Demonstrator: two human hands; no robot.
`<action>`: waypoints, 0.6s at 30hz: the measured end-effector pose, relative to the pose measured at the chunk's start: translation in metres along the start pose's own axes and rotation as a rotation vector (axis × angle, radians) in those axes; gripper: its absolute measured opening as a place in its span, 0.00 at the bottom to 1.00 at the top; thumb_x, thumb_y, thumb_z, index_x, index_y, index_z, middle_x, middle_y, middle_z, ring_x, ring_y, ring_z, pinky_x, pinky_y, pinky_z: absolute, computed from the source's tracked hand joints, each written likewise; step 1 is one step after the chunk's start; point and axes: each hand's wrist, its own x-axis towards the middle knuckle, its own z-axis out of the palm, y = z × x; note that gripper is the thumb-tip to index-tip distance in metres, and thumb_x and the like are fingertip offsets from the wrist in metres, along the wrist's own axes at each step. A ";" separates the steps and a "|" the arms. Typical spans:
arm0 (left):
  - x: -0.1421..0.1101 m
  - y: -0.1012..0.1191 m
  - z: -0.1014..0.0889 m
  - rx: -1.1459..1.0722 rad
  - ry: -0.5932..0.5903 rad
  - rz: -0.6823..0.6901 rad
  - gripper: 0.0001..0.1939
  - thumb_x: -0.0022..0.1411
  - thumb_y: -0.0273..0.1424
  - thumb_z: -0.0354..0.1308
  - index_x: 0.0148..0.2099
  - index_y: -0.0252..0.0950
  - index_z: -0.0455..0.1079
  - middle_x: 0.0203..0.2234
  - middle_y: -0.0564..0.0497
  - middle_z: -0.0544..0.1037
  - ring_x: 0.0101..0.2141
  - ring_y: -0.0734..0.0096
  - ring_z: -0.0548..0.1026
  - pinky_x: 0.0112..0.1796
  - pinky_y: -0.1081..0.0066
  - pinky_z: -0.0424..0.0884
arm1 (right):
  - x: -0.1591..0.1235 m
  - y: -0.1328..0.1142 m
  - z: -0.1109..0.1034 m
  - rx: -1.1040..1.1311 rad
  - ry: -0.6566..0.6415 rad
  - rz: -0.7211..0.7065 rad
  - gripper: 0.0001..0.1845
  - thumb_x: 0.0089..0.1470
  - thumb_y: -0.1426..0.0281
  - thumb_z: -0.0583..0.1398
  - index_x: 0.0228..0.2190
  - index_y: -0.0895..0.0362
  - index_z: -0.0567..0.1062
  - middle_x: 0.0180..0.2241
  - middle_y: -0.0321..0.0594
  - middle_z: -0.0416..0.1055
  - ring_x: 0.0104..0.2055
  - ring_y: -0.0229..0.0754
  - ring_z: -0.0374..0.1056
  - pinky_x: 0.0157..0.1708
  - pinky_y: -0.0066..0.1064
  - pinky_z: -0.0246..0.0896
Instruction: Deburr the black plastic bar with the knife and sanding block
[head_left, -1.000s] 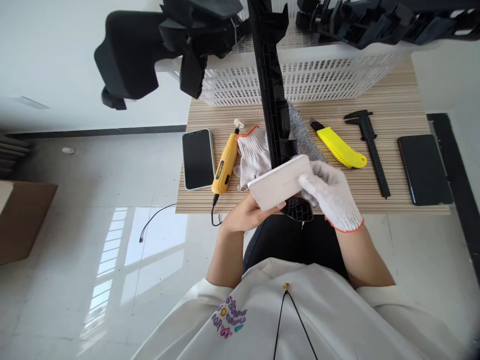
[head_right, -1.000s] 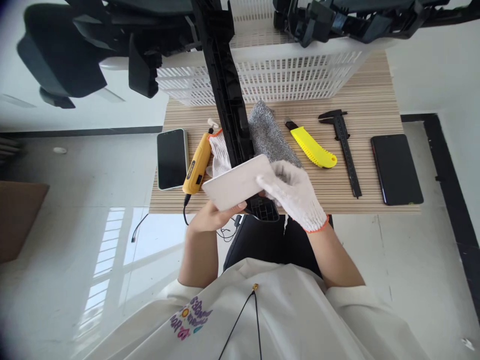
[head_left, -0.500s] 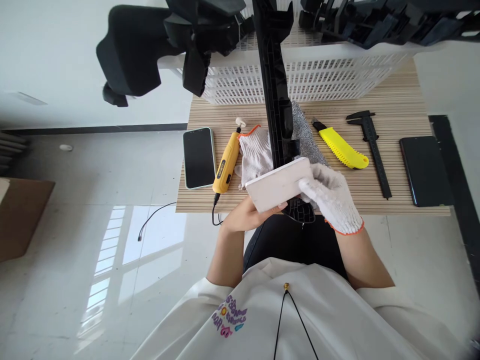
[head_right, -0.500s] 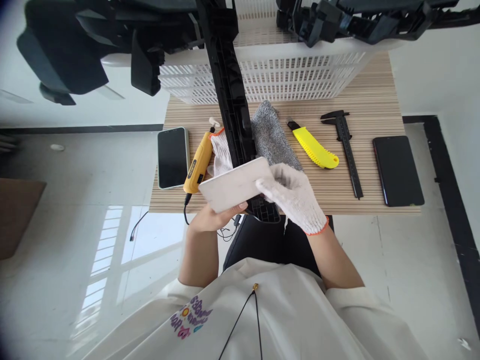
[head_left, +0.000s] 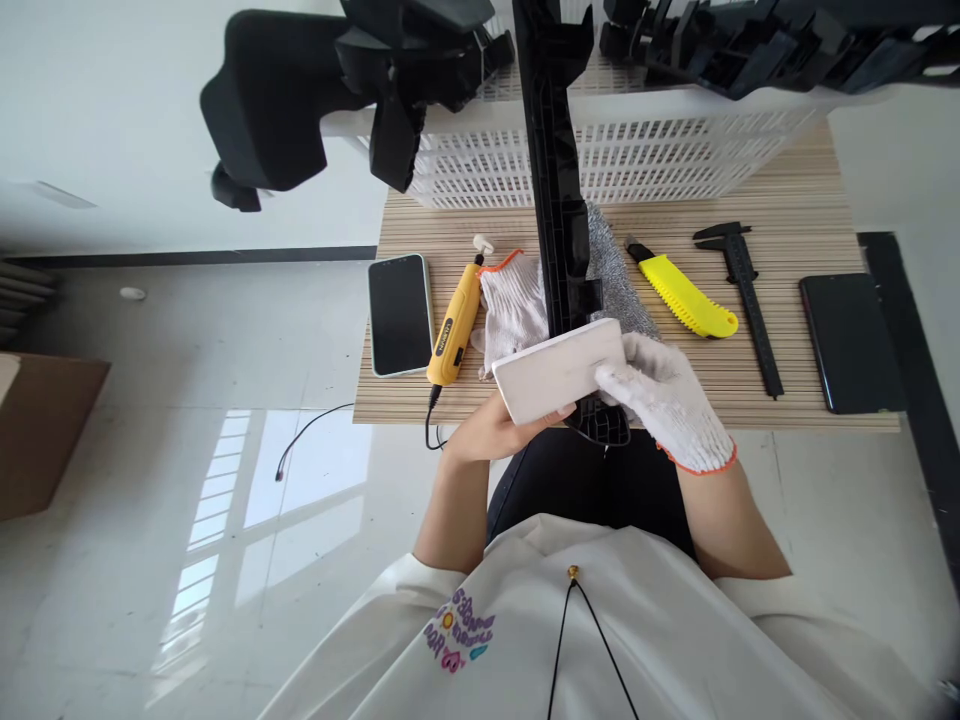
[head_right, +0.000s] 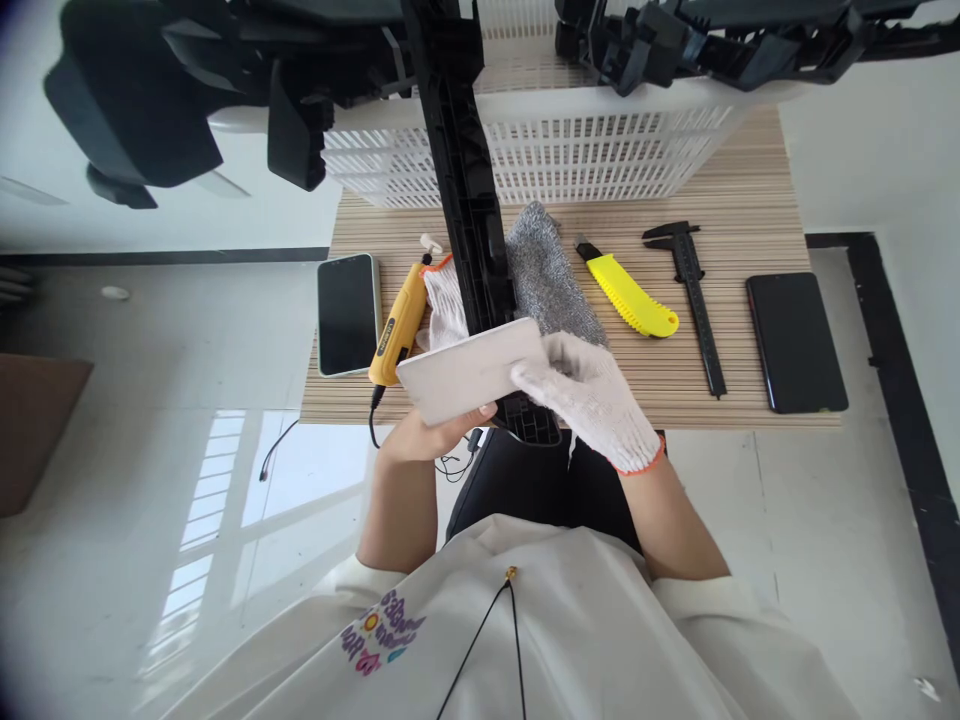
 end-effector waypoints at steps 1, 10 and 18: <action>0.000 0.000 0.000 -0.007 0.003 0.002 0.17 0.70 0.45 0.64 0.49 0.37 0.79 0.40 0.45 0.86 0.41 0.61 0.83 0.47 0.64 0.83 | 0.000 0.000 0.000 0.002 0.017 -0.009 0.21 0.48 0.54 0.75 0.29 0.54 0.72 0.20 0.28 0.66 0.19 0.29 0.55 0.15 0.23 0.47; -0.006 -0.006 0.000 0.005 0.001 -0.028 0.19 0.70 0.45 0.64 0.52 0.37 0.80 0.46 0.44 0.87 0.49 0.54 0.84 0.53 0.57 0.83 | 0.004 -0.005 0.001 0.043 -0.008 -0.040 0.21 0.49 0.53 0.74 0.32 0.54 0.74 0.20 0.26 0.65 0.18 0.29 0.53 0.15 0.23 0.47; -0.001 -0.001 -0.003 0.048 -0.049 0.000 0.21 0.72 0.46 0.60 0.55 0.36 0.80 0.50 0.41 0.86 0.49 0.55 0.84 0.57 0.56 0.80 | 0.005 -0.005 0.002 0.081 0.101 -0.073 0.17 0.52 0.55 0.71 0.31 0.53 0.75 0.18 0.26 0.61 0.17 0.29 0.51 0.14 0.22 0.43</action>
